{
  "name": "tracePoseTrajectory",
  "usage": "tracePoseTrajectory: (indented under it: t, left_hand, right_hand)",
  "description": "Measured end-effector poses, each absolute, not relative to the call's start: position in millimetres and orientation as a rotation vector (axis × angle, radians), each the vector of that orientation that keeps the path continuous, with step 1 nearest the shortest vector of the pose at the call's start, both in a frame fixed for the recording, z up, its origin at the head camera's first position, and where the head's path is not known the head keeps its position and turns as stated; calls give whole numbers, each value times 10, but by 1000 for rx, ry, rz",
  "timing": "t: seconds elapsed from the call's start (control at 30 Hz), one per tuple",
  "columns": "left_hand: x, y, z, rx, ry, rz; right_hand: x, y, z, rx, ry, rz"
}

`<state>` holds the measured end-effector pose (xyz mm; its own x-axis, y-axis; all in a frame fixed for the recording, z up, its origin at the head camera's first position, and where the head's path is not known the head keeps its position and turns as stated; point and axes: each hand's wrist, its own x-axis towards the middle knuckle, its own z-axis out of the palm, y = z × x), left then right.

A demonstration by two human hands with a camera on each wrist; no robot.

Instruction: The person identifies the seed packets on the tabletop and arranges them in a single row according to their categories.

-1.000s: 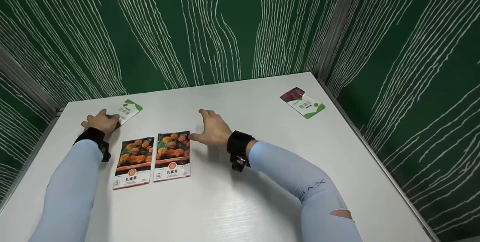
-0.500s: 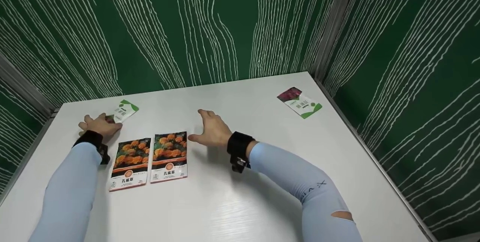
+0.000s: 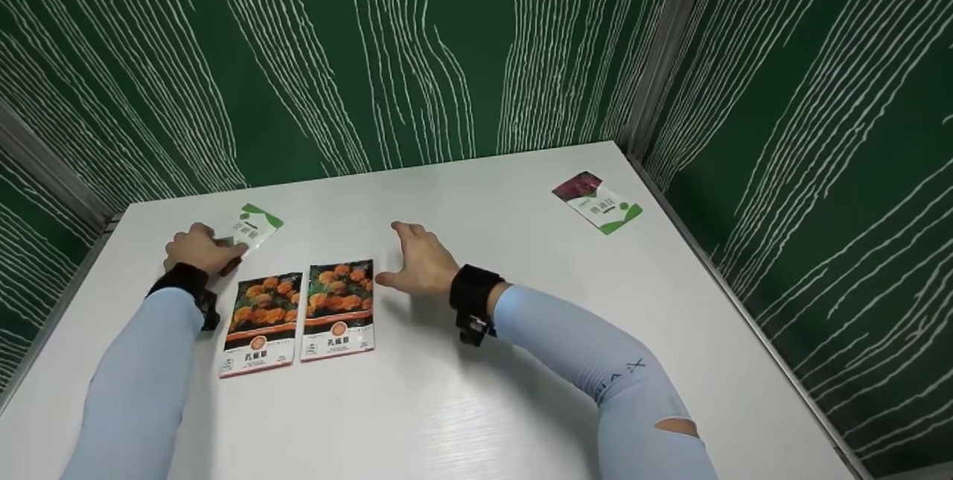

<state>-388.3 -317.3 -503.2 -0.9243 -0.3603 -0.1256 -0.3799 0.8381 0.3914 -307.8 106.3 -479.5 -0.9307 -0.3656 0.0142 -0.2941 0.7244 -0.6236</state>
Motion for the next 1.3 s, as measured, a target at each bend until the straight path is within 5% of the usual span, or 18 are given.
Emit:
tracePoseTrajectory:
  t: [1.3]
  left_hand:
    - [-3746,-3025,-4653,-606,2864,1512]
  right_hand:
    - [-3053,1037,-4756,-657,2742,-1151]
